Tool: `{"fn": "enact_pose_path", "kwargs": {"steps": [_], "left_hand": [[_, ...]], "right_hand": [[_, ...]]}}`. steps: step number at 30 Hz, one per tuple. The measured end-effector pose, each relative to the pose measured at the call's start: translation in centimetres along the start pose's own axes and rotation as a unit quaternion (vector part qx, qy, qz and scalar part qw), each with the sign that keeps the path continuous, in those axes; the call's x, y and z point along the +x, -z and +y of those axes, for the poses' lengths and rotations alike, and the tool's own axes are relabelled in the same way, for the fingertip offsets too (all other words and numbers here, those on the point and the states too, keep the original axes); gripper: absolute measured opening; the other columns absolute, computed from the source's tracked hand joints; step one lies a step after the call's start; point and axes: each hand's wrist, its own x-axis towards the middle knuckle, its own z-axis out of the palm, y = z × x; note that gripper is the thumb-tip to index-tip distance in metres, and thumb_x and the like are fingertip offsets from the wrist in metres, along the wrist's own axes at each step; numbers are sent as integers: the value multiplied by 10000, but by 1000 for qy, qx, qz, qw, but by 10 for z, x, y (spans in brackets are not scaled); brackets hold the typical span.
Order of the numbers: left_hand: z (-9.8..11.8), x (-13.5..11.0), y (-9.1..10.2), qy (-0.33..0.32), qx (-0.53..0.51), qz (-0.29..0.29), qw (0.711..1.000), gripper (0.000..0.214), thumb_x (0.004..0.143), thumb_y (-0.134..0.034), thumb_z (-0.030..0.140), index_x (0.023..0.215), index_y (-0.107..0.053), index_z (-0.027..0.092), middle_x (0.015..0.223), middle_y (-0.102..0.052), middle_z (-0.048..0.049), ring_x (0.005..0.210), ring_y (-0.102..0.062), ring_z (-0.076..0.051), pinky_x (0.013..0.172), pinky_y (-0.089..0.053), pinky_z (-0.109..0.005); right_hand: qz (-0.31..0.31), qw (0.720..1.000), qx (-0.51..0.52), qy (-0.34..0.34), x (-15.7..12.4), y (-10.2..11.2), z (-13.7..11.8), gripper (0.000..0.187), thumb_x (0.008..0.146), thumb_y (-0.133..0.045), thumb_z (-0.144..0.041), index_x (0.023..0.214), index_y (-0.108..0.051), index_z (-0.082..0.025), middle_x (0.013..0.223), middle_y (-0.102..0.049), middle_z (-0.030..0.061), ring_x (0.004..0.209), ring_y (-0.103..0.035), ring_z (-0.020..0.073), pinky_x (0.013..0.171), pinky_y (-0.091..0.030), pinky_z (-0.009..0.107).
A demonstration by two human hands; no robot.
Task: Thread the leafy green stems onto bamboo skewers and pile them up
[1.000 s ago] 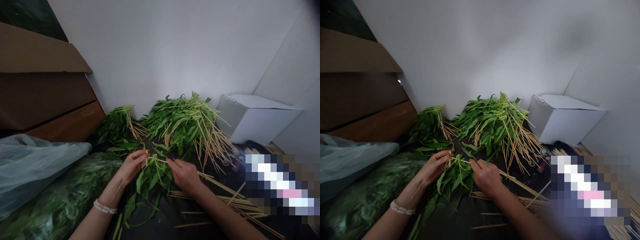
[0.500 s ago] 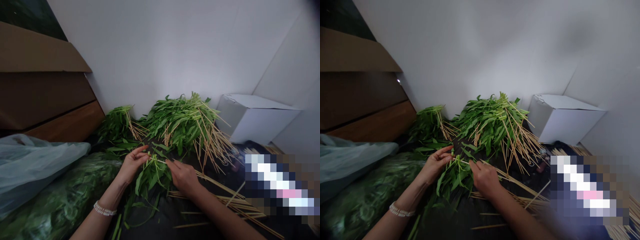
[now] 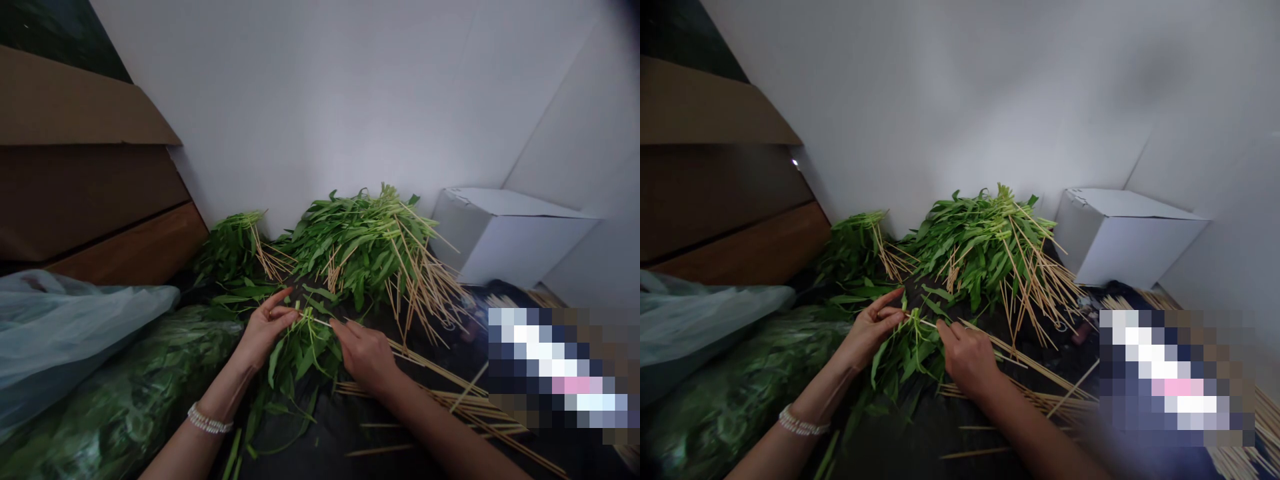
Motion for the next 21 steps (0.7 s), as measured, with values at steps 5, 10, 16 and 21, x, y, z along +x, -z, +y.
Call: {"fn": "enact_pose_path", "kwargs": {"steps": [5,10,16,21], "left_hand": [[-1,0,0,6,16,-9,1000,778,575,-870,301,1284,-576,173,757,-741,-22,686,-657,-141,722,-469,-231],[1,-2,-3,-2,29,-5,1000,721,601,-853,268,1264,-593,157,742,-730,-9,677,-633,-127,734,-449,-227],[4,-5,-9,17,27,-13,999,747,584,-855,279,1270,-587,155,722,-713,-6,629,-615,-125,661,-447,-221],[4,-7,-12,4,11,-28,1000,791,566,-864,251,1295,-563,191,715,-687,21,626,-604,-102,645,-447,-197]], "right_hand": [[-6,1000,6,0,0,0,-1,351,869,-447,-98,1158,-638,-151,745,-644,33,611,-581,140,560,-367,256],[-21,1000,10,-1,0,1,-3,360,849,-468,-96,1163,-636,-153,755,-656,32,617,-586,143,560,-370,254],[-49,998,23,-13,2,3,-5,363,848,-485,-88,1176,-623,-162,777,-662,29,644,-600,141,572,-377,245],[-31,999,15,1,1,2,-6,360,855,-485,-102,1180,-627,-169,747,-649,29,605,-576,133,559,-363,240]]}}
